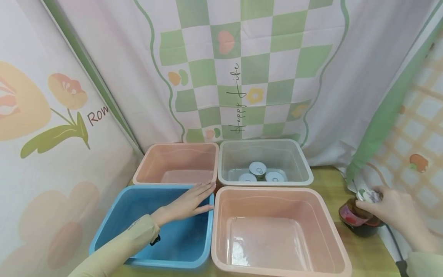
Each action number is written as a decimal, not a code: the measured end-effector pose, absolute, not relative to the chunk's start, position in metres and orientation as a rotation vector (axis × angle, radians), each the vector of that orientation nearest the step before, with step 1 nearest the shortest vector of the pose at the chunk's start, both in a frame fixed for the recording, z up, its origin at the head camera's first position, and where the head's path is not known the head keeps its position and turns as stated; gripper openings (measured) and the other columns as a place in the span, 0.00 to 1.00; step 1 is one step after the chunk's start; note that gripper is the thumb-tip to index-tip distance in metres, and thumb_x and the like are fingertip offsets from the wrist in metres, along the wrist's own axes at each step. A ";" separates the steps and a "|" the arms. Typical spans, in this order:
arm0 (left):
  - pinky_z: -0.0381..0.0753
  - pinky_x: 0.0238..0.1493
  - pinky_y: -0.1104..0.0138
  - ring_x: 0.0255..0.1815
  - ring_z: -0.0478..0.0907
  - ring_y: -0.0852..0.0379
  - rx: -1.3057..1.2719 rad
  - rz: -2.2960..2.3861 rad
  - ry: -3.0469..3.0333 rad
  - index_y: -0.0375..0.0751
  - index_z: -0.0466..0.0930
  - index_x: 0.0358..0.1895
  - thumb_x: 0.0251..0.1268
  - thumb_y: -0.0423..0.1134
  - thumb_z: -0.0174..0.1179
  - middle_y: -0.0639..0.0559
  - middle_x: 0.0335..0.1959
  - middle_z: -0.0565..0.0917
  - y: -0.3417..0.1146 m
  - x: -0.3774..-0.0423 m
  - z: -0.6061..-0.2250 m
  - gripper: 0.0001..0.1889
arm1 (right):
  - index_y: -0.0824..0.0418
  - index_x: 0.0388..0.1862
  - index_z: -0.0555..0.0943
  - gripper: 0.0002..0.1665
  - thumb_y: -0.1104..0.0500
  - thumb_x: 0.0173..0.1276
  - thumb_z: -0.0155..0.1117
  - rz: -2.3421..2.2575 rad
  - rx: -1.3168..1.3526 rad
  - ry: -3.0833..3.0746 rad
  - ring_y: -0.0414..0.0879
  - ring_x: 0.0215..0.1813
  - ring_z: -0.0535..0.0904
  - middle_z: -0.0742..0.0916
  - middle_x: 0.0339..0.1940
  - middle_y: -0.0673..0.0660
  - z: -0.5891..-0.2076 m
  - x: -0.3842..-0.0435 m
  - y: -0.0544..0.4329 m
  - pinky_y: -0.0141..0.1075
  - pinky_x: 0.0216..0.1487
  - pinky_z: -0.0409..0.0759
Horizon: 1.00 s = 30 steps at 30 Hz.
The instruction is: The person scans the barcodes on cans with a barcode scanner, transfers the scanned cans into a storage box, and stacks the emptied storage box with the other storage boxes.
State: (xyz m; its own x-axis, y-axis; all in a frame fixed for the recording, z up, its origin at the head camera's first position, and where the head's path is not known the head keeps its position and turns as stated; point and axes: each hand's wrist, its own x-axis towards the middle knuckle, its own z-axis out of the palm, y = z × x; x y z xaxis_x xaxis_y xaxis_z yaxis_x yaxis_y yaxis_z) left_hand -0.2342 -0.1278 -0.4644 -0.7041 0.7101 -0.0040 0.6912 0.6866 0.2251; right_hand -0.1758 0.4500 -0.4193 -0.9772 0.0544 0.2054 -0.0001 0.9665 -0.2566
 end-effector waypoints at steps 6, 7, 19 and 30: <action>0.53 0.82 0.51 0.83 0.49 0.49 1.181 0.329 2.801 0.45 0.48 0.80 0.75 0.62 0.45 0.49 0.82 0.52 -0.128 -0.235 -0.462 0.39 | 0.77 0.42 0.75 0.43 0.39 0.51 0.75 0.368 -0.115 -2.931 0.71 0.28 0.77 0.81 0.31 0.81 -0.421 -0.170 0.449 0.45 0.23 0.67; 0.53 0.82 0.51 0.83 0.49 0.49 1.181 0.328 2.800 0.45 0.48 0.80 0.76 0.62 0.45 0.49 0.82 0.52 -0.128 -0.235 -0.462 0.39 | 0.78 0.42 0.75 0.43 0.39 0.51 0.75 0.368 -0.131 -2.937 0.69 0.27 0.77 0.81 0.30 0.80 -0.422 -0.169 0.449 0.43 0.23 0.66; 0.50 0.84 0.54 0.84 0.48 0.50 1.150 0.323 2.800 0.46 0.46 0.80 0.76 0.62 0.45 0.51 0.82 0.51 -0.128 -0.235 -0.460 0.39 | 0.74 0.25 0.72 0.43 0.32 0.55 0.68 0.373 -0.459 -3.032 0.62 0.28 0.74 0.78 0.22 0.70 -0.421 -0.166 0.449 0.41 0.27 0.65; 0.50 0.83 0.54 0.83 0.48 0.50 1.157 0.327 2.803 0.45 0.47 0.80 0.76 0.61 0.45 0.50 0.82 0.51 -0.129 -0.234 -0.462 0.39 | 0.63 0.16 0.70 0.41 0.27 0.58 0.63 0.415 -0.576 -3.132 0.55 0.25 0.72 0.73 0.17 0.58 -0.418 -0.161 0.448 0.36 0.23 0.67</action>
State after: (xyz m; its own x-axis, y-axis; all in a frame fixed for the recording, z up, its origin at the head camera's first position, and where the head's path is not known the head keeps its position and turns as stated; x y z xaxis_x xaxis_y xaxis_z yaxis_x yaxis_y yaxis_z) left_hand -0.2341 -0.1286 -0.4617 -0.7087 0.7055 -0.0028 0.6859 0.6899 0.2314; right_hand -0.1611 0.4482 -0.4177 -0.9332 0.3405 -0.1144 0.3586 0.9023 -0.2393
